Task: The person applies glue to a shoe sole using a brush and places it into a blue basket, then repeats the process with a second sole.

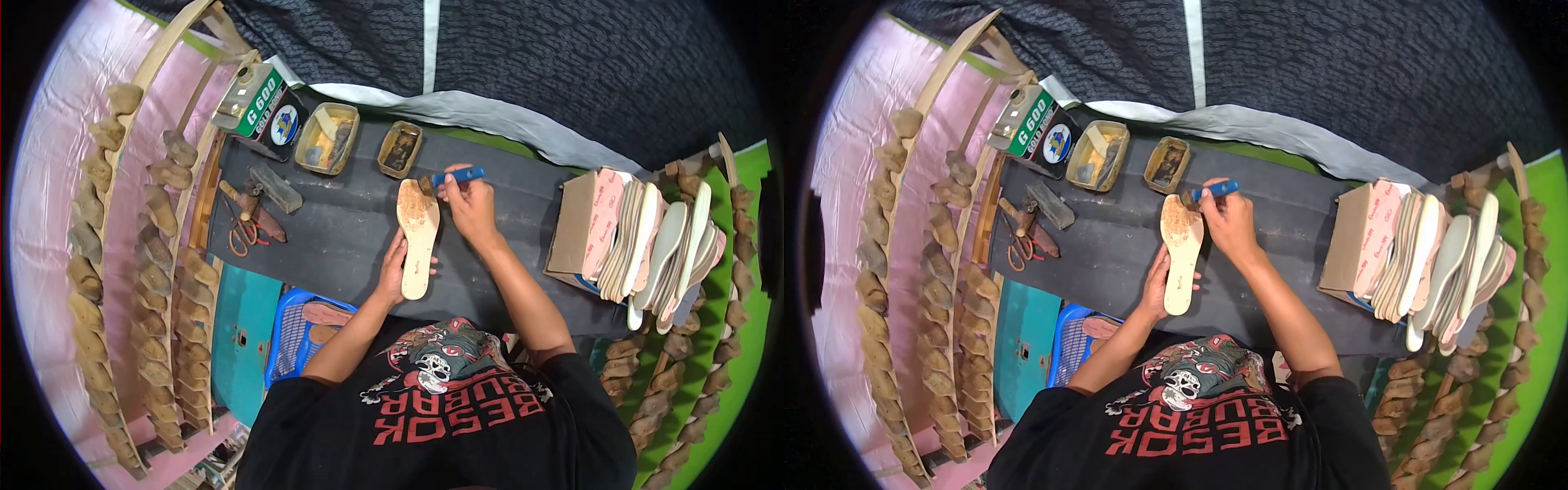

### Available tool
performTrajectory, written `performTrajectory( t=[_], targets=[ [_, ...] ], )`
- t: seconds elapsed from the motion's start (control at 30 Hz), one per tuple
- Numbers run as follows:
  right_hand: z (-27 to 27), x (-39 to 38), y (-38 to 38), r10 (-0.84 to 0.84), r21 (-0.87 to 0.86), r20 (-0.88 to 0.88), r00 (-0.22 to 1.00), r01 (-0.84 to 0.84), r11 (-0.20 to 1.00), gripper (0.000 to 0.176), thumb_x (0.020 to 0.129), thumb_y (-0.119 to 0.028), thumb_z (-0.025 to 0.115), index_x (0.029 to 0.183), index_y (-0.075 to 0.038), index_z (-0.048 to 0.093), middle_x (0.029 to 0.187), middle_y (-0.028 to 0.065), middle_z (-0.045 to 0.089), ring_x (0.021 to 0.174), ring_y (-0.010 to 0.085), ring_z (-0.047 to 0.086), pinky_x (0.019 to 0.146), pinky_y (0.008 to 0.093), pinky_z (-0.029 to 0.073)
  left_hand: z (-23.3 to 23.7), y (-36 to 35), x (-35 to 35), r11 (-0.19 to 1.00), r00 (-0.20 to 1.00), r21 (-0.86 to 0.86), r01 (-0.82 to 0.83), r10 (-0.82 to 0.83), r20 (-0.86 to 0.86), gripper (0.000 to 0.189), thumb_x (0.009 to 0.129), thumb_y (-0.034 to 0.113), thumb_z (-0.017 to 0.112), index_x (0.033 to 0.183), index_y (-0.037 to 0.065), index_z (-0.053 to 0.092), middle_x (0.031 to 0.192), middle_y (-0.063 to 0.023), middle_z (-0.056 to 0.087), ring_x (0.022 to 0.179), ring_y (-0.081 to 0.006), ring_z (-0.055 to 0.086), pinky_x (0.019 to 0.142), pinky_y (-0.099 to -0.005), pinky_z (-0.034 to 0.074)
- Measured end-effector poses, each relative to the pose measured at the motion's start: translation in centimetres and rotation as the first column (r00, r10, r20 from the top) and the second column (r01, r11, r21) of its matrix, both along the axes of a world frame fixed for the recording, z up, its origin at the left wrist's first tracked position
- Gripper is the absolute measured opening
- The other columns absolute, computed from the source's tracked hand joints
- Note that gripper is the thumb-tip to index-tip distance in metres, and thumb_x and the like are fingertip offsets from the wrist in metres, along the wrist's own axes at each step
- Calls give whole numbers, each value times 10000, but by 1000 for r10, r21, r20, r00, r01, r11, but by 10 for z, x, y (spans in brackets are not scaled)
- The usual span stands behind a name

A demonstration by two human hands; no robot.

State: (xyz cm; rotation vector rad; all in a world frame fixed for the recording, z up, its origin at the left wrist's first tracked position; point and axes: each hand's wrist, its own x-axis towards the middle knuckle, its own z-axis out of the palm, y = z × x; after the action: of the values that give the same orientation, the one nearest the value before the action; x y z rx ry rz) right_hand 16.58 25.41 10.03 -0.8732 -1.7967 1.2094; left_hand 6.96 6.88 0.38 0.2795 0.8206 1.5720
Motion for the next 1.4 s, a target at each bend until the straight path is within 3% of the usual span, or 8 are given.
performTrajectory(
  t=[0.07, 0.2, 0.4, 0.8, 1.1, 1.2, 1.3, 1.4],
  targets=[
    [-4, -23, 10, -3, -102, -42, 999, -1, 995, 187, 1042, -139, 638, 1113, 33, 661, 892, 99, 744, 759, 124, 710, 687, 279, 582, -6, -9, -6, 1000, 999, -1, -9, 9, 32, 611, 1116, 397, 421, 1649, 183, 212, 1356, -144, 607, 997, -314, 722, 796, -452, 647],
    [-22, -64, 35, 11, -49, 61, 998, -8, 999, 227, 1036, -168, 653, 1122, 42, 664, 875, 104, 749, 736, 134, 712, 674, 289, 582, -8, -24, -15, 999, 995, -18, -50, 51, 80, 628, 1111, 386, 433, 1651, 159, 207, 1314, -151, 624, 981, -316, 725, 788, -461, 644],
    [-34, -96, 41, -10, 82, 242, 970, -10, 997, 249, 991, -199, 675, 979, 50, 680, 725, 182, 704, 640, 234, 709, 629, 364, 545, -12, -31, -33, 995, 993, -34, -90, 92, 74, 625, 1111, 392, 431, 1644, 144, 221, 1277, -151, 633, 970, -314, 727, 775, -457, 643],
    [-34, -85, 38, -59, 0, 46, 997, 59, 998, 184, 1023, -145, 646, 1081, 28, 657, 820, 101, 727, 712, 136, 713, 640, 299, 557, -14, -21, -61, 998, 995, -30, -53, 55, 83, 565, 1112, 425, 415, 1597, 156, 305, 1269, -132, 641, 947, -296, 727, 738, -436, 651],
    [-6, -31, 14, -16, -157, -104, 994, -1, 988, 176, 1045, -104, 619, 1158, 32, 631, 916, 129, 736, 761, 166, 729, 670, 287, 593, 2, -19, -29, 997, 998, -56, -55, 55, 3, 576, 1111, 392, 439, 1602, 128, 291, 1221, -153, 648, 937, -298, 729, 751, -435, 648],
    [4, -4, -5, 57, -356, -177, 982, -118, 927, 165, 1044, -84, 613, 1164, 29, 625, 926, 131, 734, 766, 167, 727, 674, 281, 597, 7, -15, -12, 997, 998, -51, -57, 57, -13, 593, 1108, 411, 450, 1604, 126, 293, 1202, -152, 654, 939, -296, 731, 751, -435, 653],
    [7, 16, -35, 101, -392, -129, 987, -144, 909, 155, 1024, -78, 635, 1115, 47, 632, 851, 99, 725, 750, 134, 723, 650, 281, 591, 13, -10, 5, 999, 999, -38, -39, 38, -8, 604, 1105, 420, 460, 1606, 127, 296, 1204, -151, 656, 936, -290, 735, 747, -430, 657],
    [3, 37, -46, 86, -279, -75, 994, -103, 955, 138, 1010, -81, 644, 1073, 42, 649, 826, 82, 723, 720, 121, 702, 632, 284, 571, 16, -5, 18, 1000, 1000, -17, -21, 21, -19, 605, 1104, 424, 461, 1607, 127, 301, 1218, -150, 656, 932, -280, 739, 739, -421, 661]
  ],
)
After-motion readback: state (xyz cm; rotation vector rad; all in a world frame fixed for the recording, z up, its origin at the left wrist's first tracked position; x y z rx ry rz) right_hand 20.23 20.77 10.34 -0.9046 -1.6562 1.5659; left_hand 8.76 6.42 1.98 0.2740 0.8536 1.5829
